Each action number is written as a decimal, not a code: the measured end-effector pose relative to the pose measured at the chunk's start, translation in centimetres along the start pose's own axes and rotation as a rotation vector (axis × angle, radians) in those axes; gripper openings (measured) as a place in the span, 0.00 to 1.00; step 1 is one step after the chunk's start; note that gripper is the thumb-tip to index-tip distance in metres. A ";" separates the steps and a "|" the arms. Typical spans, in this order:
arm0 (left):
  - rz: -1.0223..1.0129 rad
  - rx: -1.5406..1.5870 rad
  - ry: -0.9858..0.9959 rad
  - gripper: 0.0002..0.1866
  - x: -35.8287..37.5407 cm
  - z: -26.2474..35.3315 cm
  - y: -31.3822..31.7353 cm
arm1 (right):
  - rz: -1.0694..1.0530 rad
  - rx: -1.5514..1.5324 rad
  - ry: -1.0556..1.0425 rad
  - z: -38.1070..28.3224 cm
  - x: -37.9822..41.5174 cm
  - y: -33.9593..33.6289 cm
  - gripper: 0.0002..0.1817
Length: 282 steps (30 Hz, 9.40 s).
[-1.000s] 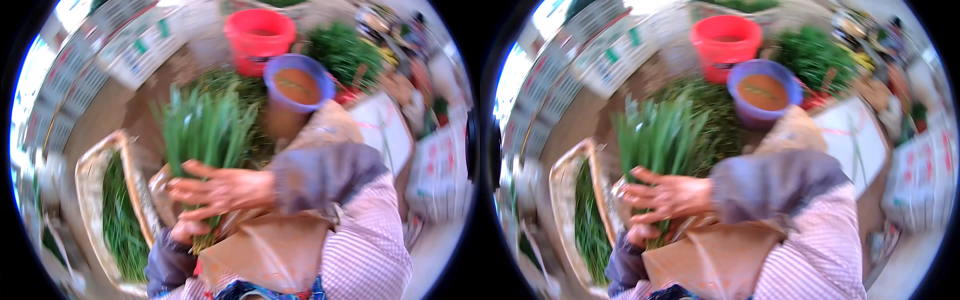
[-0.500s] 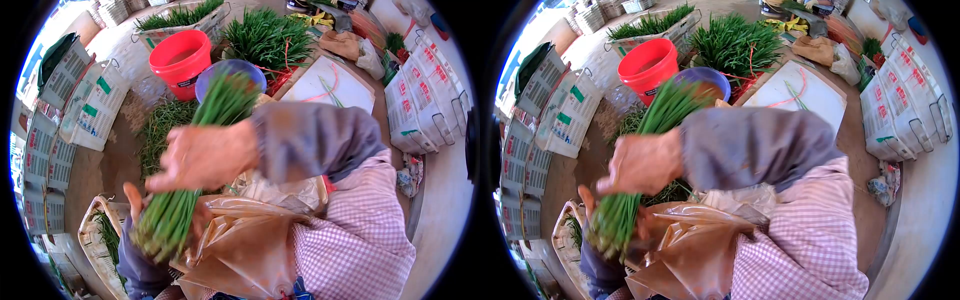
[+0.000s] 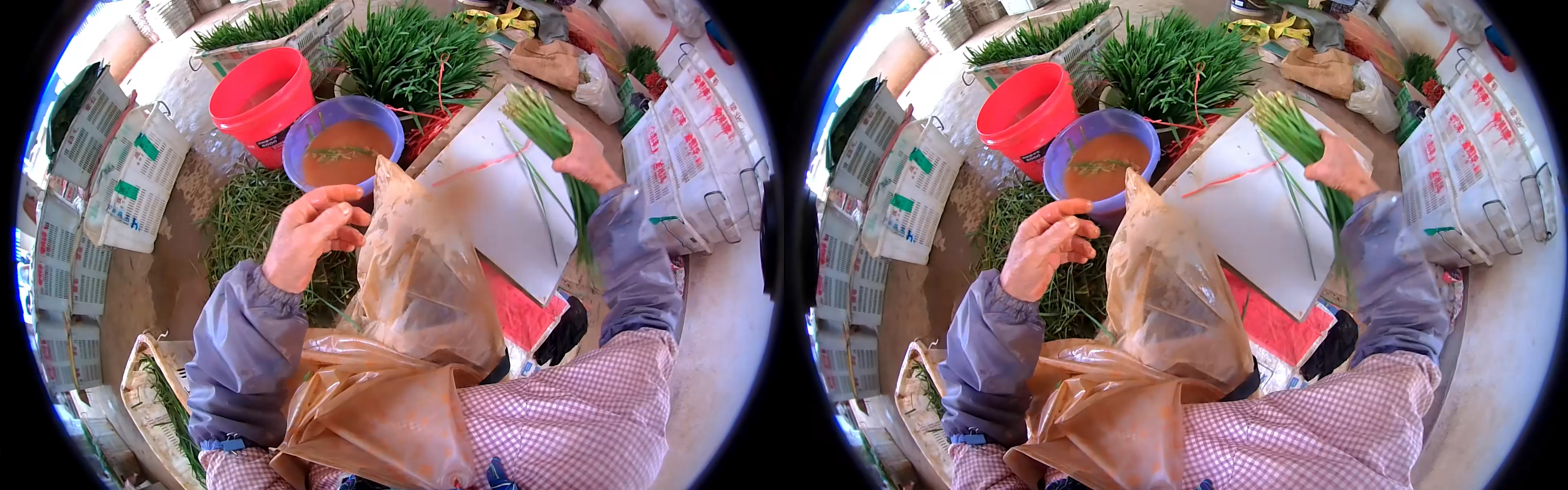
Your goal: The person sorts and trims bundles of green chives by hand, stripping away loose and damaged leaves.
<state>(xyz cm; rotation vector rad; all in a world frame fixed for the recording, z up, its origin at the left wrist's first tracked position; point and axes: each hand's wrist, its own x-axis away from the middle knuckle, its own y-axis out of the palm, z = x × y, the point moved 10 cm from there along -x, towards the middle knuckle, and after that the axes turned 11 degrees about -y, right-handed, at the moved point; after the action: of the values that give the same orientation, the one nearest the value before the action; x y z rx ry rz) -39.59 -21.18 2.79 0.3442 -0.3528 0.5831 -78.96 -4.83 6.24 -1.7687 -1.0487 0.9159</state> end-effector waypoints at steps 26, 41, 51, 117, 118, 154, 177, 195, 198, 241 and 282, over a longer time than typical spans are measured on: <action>0.206 0.267 -0.195 0.15 1.5 -8.5 -5.1 | -0.087 0.114 -0.260 2.3 -3.1 7.9 0.49; 0.401 0.372 0.091 0.16 17.1 -11.1 -11.7 | -1.072 -1.252 -0.584 -40.2 -1.8 15.8 0.18; 1.142 0.638 0.295 0.14 46.8 -21.5 -19.6 | -0.699 -0.444 -1.484 -66.5 5.1 28.9 0.14; 1.522 -0.450 -0.695 0.25 44.9 -30.3 -49.8 | -0.925 -1.093 -0.748 -78.3 12.4 49.1 0.06; 1.519 -0.451 -0.669 0.25 45.2 -30.3 -49.8 | -0.899 -1.082 -0.757 -78.0 11.7 49.2 0.07; 1.154 0.670 -0.012 0.44 51.1 -35.7 -54.8 | -1.058 -1.011 -0.702 -77.7 12.2 50.9 0.06; 1.245 -0.454 -0.767 0.36 45.8 -35.6 -56.8 | -1.077 -1.024 -0.666 -76.7 12.3 52.4 0.07; 1.975 -0.341 -0.286 0.28 57.3 -28.3 -49.1 | -0.876 -1.130 -0.759 -79.7 8.7 46.8 0.06; 1.984 -0.283 -0.014 0.27 59.9 -28.1 -47.9 | -0.898 -1.247 -0.753 -82.0 9.7 44.1 0.07; 1.313 -0.327 -0.431 0.62 50.7 -29.8 -53.3 | -1.284 -0.849 -0.519 -96.4 15.6 56.5 0.16; 1.488 0.032 0.089 0.53 56.3 -31.3 -54.7 | -1.191 -1.355 -0.310 -104.7 18.4 61.1 0.25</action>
<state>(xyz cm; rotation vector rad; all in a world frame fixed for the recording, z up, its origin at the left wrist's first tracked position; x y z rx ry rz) 43.33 -24.64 -13.25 0.0221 -0.4811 2.0526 37.50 -36.53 -15.28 -1.3332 -2.8503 -0.4767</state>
